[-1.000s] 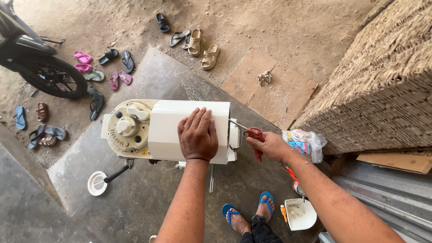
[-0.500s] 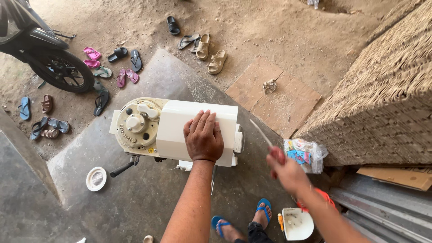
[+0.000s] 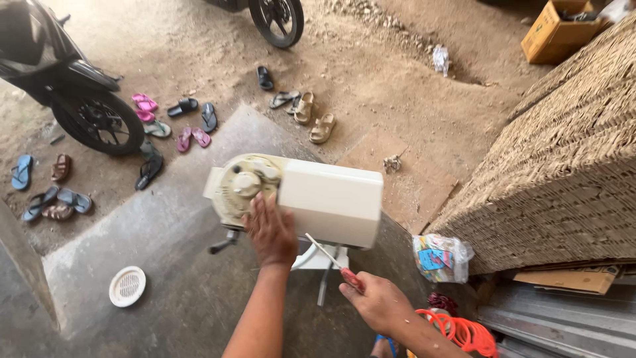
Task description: The person works on a white electric mixer machine placed on a concrete pad outside a building. They use a red-handled screwdriver to unscrew fasteners, remove the side housing panel, and then unscrew parts around the exposed fan and rear housing while steadying the machine with the other hand.
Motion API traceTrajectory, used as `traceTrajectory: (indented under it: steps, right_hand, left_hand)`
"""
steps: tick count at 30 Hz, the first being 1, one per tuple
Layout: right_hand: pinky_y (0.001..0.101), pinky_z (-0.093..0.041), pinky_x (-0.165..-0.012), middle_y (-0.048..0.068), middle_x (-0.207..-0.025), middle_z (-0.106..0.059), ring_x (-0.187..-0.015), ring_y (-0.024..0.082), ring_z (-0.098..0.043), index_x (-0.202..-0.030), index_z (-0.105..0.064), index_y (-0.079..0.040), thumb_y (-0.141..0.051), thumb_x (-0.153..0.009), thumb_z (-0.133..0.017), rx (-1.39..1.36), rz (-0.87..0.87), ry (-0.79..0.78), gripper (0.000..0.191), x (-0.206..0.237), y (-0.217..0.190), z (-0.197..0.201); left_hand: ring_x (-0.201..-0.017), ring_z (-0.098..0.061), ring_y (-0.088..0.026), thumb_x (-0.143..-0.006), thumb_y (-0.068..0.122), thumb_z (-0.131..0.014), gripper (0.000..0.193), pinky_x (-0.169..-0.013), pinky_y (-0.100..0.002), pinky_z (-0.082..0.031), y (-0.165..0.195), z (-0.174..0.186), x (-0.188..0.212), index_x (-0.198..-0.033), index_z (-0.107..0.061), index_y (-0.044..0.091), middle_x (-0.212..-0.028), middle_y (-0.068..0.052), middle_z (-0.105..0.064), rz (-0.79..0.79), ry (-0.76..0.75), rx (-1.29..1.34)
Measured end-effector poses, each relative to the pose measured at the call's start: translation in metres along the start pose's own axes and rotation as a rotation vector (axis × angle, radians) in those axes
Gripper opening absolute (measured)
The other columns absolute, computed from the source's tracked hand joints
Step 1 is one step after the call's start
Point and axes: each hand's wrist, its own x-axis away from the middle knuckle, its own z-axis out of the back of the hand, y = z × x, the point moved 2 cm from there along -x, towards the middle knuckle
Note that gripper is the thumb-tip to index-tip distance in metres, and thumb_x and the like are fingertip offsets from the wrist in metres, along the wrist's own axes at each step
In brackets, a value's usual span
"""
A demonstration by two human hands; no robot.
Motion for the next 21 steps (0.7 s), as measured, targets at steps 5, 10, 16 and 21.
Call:
traceTrajectory:
  steps: [5, 10, 16, 21]
  right_hand:
    - [0.0487, -0.053, -0.089, 0.015, -0.105, -0.075, -0.106, 0.038, -0.069, -0.105, -0.072, -0.014, -0.065, -0.089, -0.057, 0.015, -0.166, 0.123, 0.055, -0.031, -0.079, -0.071]
    - [0.0500, -0.053, -0.093, 0.020, -0.110, -0.074, -0.112, 0.041, -0.068, -0.111, -0.072, -0.011, -0.062, -0.091, -0.056, -0.016, -0.300, 0.284, 0.057, -0.062, -0.123, -0.113]
    - [0.0482, -0.058, -0.069, 0.021, -0.089, -0.073, -0.081, 0.041, -0.074, -0.110, -0.069, -0.008, -0.059, -0.095, -0.052, -0.231, -0.421, 0.365, 0.056, -0.072, -0.161, -0.128]
    - [0.0433, -0.058, -0.050, 0.015, -0.072, -0.068, -0.061, 0.034, -0.073, -0.096, -0.067, 0.005, -0.061, -0.099, -0.049, -0.259, -0.556, 0.370, 0.069, -0.082, -0.181, -0.137]
  left_hand:
    - [-0.155, -0.020, -0.040, -0.095, 0.032, -0.048, 0.072, -0.122, -0.059, -0.015, -0.075, 0.021, -0.007, -0.155, -0.035, -0.006, -0.165, -0.025, -0.027, -0.131, -0.181, -0.338]
    - [-0.155, -0.019, -0.035, -0.094, 0.026, -0.050, 0.069, -0.120, -0.062, -0.014, -0.087, 0.042, -0.027, -0.155, -0.032, 0.000, -0.166, -0.019, -0.026, -0.042, -0.455, -0.163]
    - [-0.156, -0.015, -0.035, -0.094, 0.035, -0.057, 0.080, -0.122, -0.060, -0.011, -0.114, 0.082, -0.063, -0.158, -0.024, 0.001, -0.167, -0.018, -0.021, -0.050, -0.697, -0.044]
    - [-0.156, -0.008, -0.034, -0.092, 0.035, -0.062, 0.089, -0.122, -0.058, -0.007, -0.141, 0.092, -0.067, -0.161, -0.016, 0.003, -0.170, -0.015, -0.011, -0.176, -0.801, -0.101]
